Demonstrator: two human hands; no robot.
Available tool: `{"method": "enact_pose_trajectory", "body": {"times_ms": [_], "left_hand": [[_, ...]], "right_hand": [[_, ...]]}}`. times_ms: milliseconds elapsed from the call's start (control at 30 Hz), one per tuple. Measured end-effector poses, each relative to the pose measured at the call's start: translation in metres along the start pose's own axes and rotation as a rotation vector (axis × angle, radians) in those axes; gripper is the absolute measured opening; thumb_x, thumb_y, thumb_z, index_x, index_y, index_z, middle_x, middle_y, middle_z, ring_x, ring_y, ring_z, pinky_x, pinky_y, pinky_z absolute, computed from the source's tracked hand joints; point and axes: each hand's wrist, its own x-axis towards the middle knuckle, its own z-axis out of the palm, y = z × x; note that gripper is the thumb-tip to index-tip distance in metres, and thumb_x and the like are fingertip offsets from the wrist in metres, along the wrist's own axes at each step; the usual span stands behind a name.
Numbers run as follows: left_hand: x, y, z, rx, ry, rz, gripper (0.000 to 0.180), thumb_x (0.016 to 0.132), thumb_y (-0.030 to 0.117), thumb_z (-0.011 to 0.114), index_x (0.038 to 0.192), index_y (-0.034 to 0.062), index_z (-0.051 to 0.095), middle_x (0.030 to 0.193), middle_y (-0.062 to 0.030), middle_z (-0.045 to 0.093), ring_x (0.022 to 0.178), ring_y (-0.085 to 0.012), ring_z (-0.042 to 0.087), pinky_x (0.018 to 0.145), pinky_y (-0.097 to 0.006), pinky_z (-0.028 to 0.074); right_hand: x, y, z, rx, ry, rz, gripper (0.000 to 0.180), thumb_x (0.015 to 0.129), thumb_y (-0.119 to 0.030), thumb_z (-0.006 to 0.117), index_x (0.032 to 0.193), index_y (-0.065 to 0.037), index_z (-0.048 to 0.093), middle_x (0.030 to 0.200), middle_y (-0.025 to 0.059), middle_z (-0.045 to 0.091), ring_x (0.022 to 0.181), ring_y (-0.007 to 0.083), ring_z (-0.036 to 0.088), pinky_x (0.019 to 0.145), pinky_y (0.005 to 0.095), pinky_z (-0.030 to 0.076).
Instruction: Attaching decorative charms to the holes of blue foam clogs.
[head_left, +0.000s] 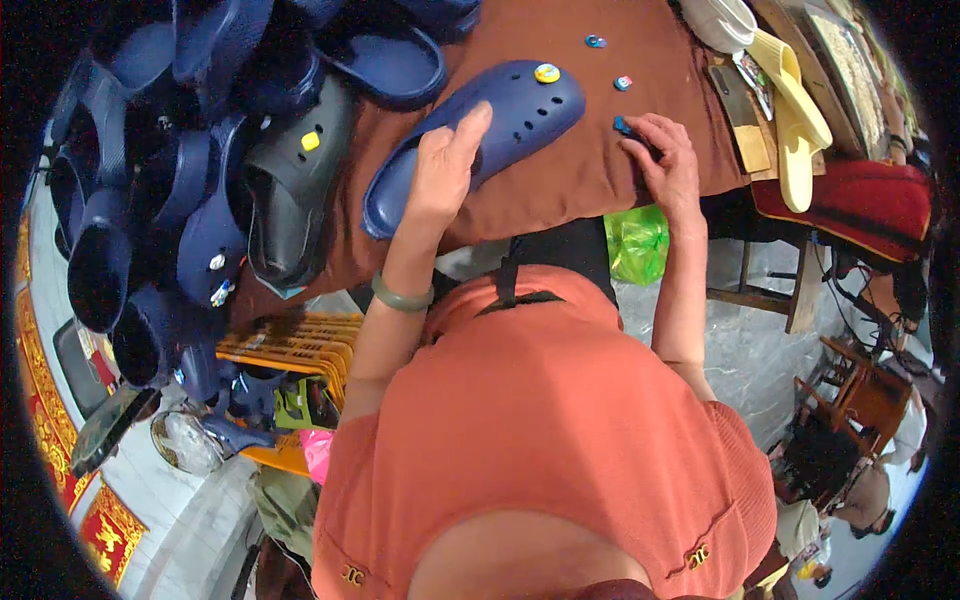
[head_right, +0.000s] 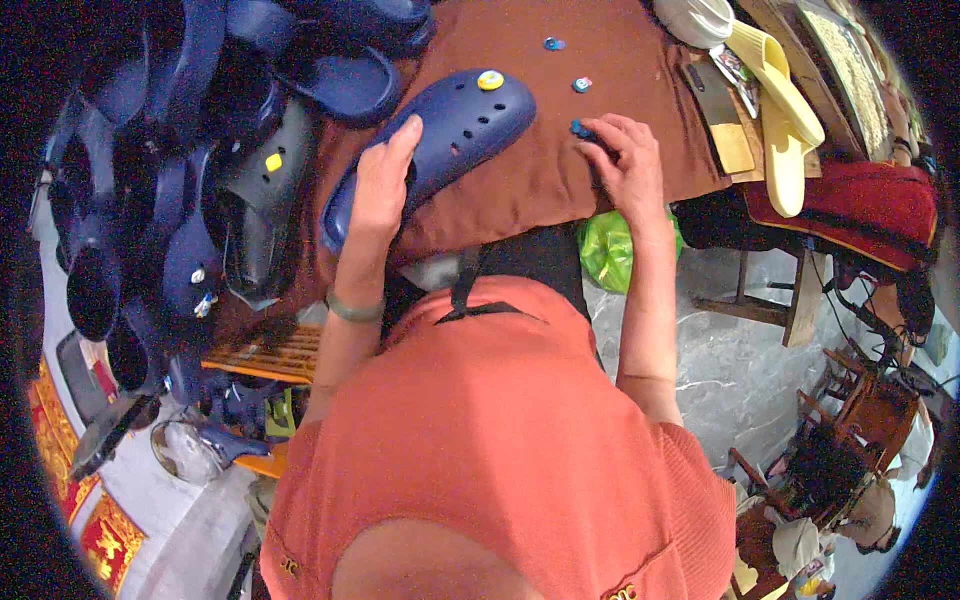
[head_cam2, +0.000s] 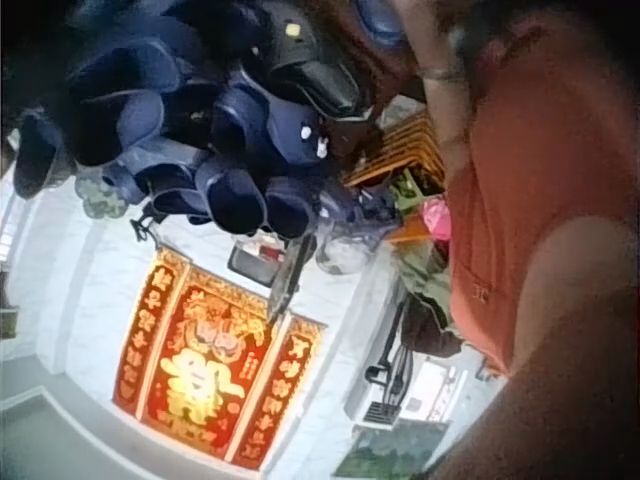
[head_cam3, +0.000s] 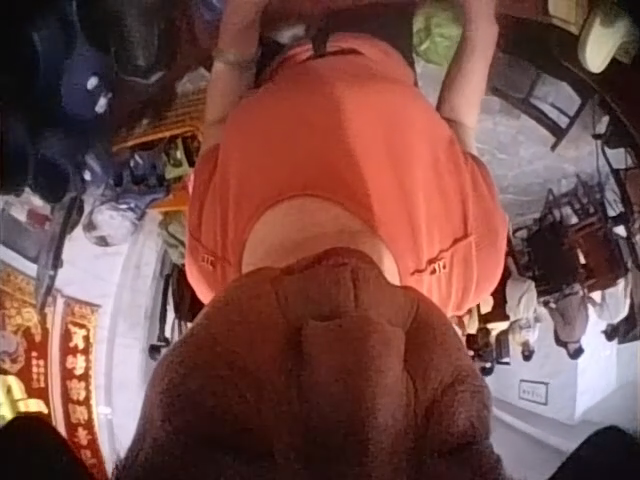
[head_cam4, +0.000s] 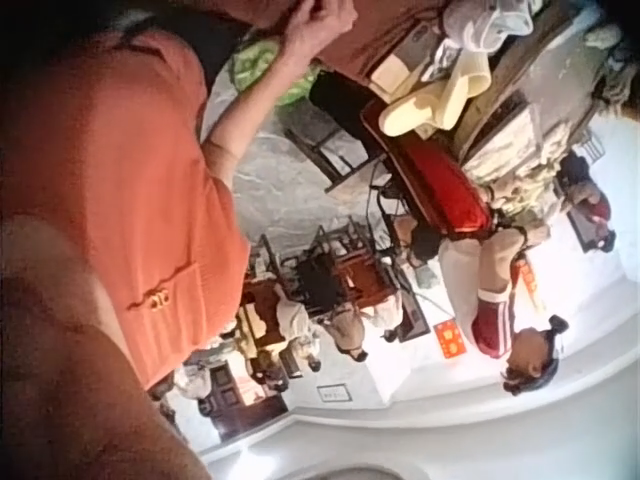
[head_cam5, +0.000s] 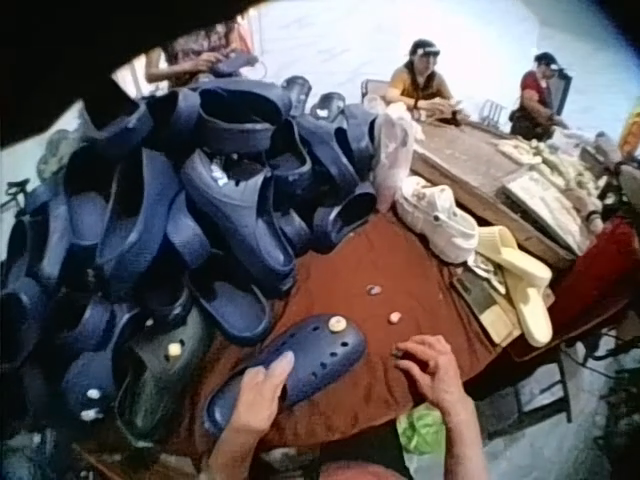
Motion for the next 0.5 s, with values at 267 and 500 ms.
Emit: {"method": "enact_pose_trajectory", "body": {"times_ms": [267,500], "left_hand": [[-0.002,0.003,-0.007,-0.006,-0.056,0.025,0.039,0.089,0.038,0.053,0.062,0.0096,0.051,0.060,0.0041,0.042,0.056,-0.0063,0.038,0.054,-0.025,0.029],[-0.001,0.002,-0.007,0.035,-0.052,0.107,0.042,0.090,0.039,0.051,0.060,0.0087,0.050,0.058,0.0041,0.041,0.055,-0.0073,0.038,0.053,-0.026,0.029]], "right_hand": [[-0.002,-0.036,0.013,0.282,0.111,0.176,0.015,0.081,-0.003,0.064,0.096,-0.003,0.068,0.095,0.0095,0.065,0.089,0.0181,0.061,0.080,0.0280,0.047],[0.003,-0.080,0.037,0.553,0.125,0.161,0.015,0.080,-0.004,0.066,0.095,-0.002,0.068,0.095,0.0079,0.065,0.089,0.0164,0.060,0.080,0.0267,0.046]]}}
